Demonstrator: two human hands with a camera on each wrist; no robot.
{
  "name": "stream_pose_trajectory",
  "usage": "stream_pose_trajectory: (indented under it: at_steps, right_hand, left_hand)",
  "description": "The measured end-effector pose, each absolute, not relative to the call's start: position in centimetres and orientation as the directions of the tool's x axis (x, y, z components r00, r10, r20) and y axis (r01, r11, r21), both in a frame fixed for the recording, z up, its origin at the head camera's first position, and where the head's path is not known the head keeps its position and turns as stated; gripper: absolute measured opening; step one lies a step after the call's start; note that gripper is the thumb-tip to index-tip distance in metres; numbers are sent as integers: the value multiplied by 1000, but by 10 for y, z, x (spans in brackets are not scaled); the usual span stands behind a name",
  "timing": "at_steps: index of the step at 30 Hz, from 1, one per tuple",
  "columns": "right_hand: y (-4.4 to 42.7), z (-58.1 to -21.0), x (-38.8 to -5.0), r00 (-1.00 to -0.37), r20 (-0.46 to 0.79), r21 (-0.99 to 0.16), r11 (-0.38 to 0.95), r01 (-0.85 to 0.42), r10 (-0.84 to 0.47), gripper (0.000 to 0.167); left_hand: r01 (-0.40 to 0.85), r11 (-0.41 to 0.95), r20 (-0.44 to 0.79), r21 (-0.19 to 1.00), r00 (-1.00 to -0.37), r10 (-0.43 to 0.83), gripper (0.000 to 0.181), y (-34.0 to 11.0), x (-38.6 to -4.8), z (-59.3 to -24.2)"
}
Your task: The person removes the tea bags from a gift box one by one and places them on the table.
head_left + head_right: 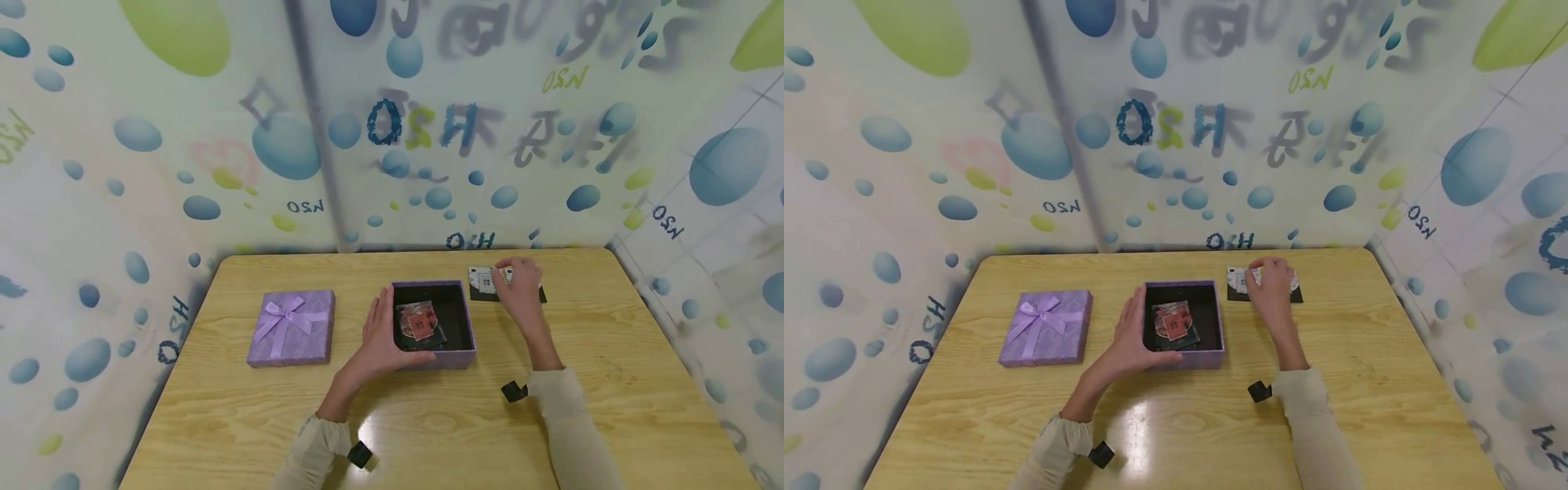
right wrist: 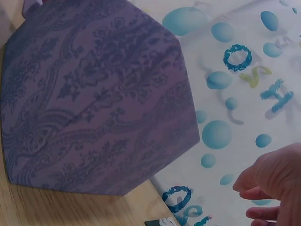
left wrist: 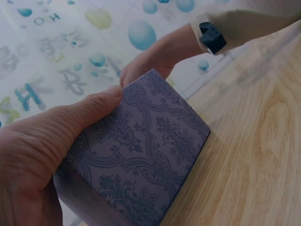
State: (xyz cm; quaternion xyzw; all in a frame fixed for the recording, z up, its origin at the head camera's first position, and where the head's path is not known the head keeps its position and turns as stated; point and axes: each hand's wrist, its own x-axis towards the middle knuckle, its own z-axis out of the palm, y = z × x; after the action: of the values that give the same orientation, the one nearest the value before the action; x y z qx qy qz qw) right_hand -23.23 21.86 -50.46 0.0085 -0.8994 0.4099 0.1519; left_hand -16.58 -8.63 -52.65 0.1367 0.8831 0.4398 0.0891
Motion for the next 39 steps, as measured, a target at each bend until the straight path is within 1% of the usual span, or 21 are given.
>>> stream_pose_trajectory:
  at_steps: [5,14,20,24,28,32,35,39]
  right_hand:
    - [213,-505,-232,-949,307,-719,670,-182,71,19]
    - [192,-499,-225,-948,317,-691,687,-225,9,19]
    - [175,-494,-217,-965,259,-700,680,-218,-42,22]
    - [165,-492,-213,-963,252,-692,679,-245,-90,22]
    - [157,-493,-211,-952,277,-661,694,-285,-128,17]
    - [149,-493,-208,-933,328,-633,698,-334,-148,13]
    - [143,-493,-206,-915,375,-631,684,-367,-145,11]
    - [137,-493,-204,-902,412,-655,647,-391,-129,7]
  left_hand:
    - [157,573,-43,804,-946,320,149,-86,-165,-526]
    - [160,571,-42,805,-945,324,149,-86,-165,-525]
    - [159,570,-42,806,-946,322,149,-86,-165,-526]
    - [159,569,-42,807,-945,324,149,-87,-166,-528]
    - [167,571,-35,804,-945,325,148,-87,-166,-528]
    - [170,570,-31,804,-945,325,149,-87,-165,-528]
    - [176,562,-23,808,-944,329,148,-88,-165,-527]
    - [192,552,-8,811,-941,339,147,-88,-165,-526]
